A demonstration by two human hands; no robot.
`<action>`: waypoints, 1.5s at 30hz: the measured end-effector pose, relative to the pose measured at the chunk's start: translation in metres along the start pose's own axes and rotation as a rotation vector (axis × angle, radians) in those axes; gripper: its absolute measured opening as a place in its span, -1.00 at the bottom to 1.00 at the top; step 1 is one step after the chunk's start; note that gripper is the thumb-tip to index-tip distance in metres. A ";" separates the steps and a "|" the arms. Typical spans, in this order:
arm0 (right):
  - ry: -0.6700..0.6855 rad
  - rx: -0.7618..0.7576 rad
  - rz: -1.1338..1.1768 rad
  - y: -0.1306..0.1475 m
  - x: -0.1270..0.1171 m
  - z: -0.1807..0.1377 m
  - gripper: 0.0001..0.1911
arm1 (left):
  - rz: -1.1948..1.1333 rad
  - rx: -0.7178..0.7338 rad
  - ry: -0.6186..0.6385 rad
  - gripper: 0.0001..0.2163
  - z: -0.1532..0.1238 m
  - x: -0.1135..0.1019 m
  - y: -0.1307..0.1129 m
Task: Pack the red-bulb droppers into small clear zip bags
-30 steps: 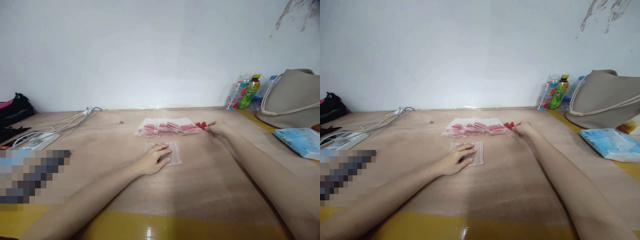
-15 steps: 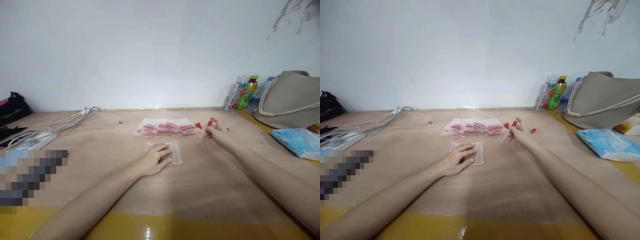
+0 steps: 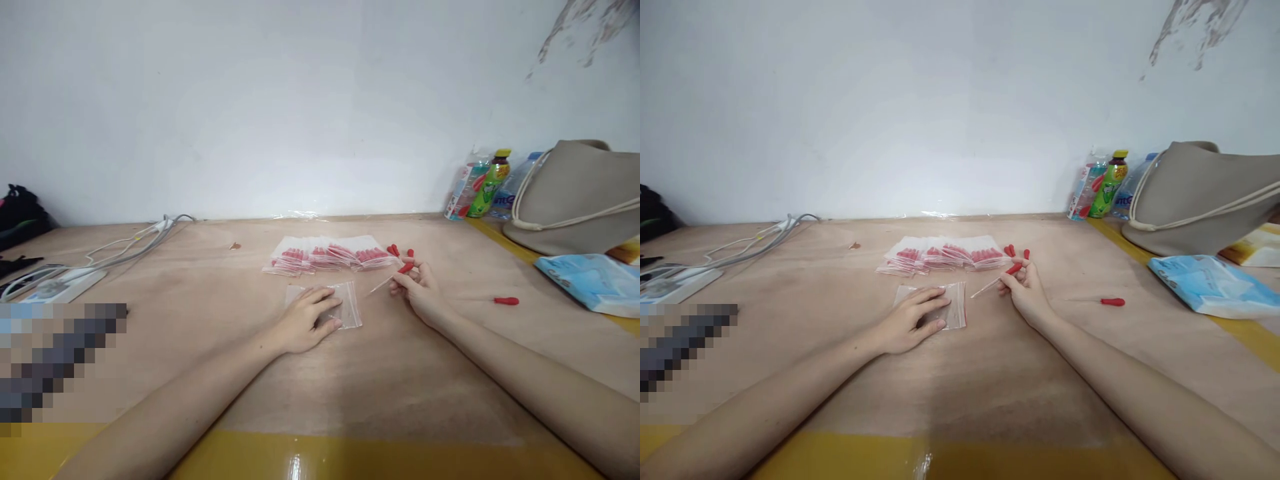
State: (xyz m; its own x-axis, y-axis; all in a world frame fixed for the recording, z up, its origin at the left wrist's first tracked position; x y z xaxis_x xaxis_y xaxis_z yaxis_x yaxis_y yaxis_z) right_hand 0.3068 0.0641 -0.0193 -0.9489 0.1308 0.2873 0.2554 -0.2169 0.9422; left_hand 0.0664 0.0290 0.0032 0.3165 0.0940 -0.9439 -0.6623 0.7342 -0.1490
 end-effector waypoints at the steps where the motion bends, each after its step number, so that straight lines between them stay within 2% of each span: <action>1: 0.022 0.009 -0.003 0.000 0.002 -0.001 -0.42 | 0.000 0.003 -0.002 -0.63 0.000 0.000 0.000; 7: 0.124 0.010 -0.009 -0.001 0.016 -0.011 -0.42 | 0.005 -0.011 0.014 -0.61 0.001 0.000 0.000; 15: 0.264 0.166 0.030 -0.003 0.025 -0.021 -0.56 | -0.047 -0.008 -0.015 -0.55 0.001 0.000 0.001; 19: 0.436 0.173 -0.159 -0.004 0.026 -0.027 -0.64 | -0.066 -0.018 -0.016 -0.57 0.001 -0.002 0.001; 22: 0.610 0.113 -0.277 -0.001 0.031 -0.031 -0.70 | -0.092 0.002 -0.027 -0.59 0.001 -0.004 -0.001; 25: 0.747 0.021 -0.223 0.005 0.040 -0.035 -0.76 | -0.110 0.019 -0.030 -0.60 0.003 -0.003 -0.003; 28: 0.816 0.075 -0.097 0.005 0.047 -0.038 -0.77 | -0.127 0.029 -0.035 -0.62 0.005 -0.002 -0.006; 31: 0.834 0.135 -0.045 0.001 0.049 -0.041 -0.78 | -0.136 0.036 -0.044 -0.63 0.008 -0.002 -0.011; 36: 0.749 0.121 -0.140 -0.005 0.045 -0.038 -0.76 | -0.128 -0.011 -0.107 -0.61 0.007 -0.011 -0.008; 38: 0.705 0.127 -0.208 -0.007 0.041 -0.034 -0.73 | -0.140 0.002 -0.076 -0.65 0.006 -0.015 0.001; 41: 0.661 0.184 -0.259 -0.008 0.037 -0.029 -0.67 | -0.175 0.093 0.030 -0.70 0.001 -0.017 0.016; 45: 0.618 0.253 -0.247 -0.008 0.036 -0.024 -0.63 | -0.210 0.140 0.052 -0.69 -0.005 -0.015 0.028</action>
State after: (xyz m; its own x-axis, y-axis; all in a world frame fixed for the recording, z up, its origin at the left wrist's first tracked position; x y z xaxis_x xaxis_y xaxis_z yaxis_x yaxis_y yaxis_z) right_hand 0.2660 0.0468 -0.0208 -0.8971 -0.4413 -0.0199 -0.0170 -0.0105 0.9998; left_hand 0.0397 0.0444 0.0118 0.3989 -0.1024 -0.9113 -0.4845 0.8202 -0.3042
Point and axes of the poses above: each hand's wrist, its own z-axis towards the middle knuckle, its own x-axis out of the palm, y = z × x, the point moved 4 cm from there along z, towards the middle knuckle, and after that the axes turned 8 degrees about z, right-handed, at the moved point
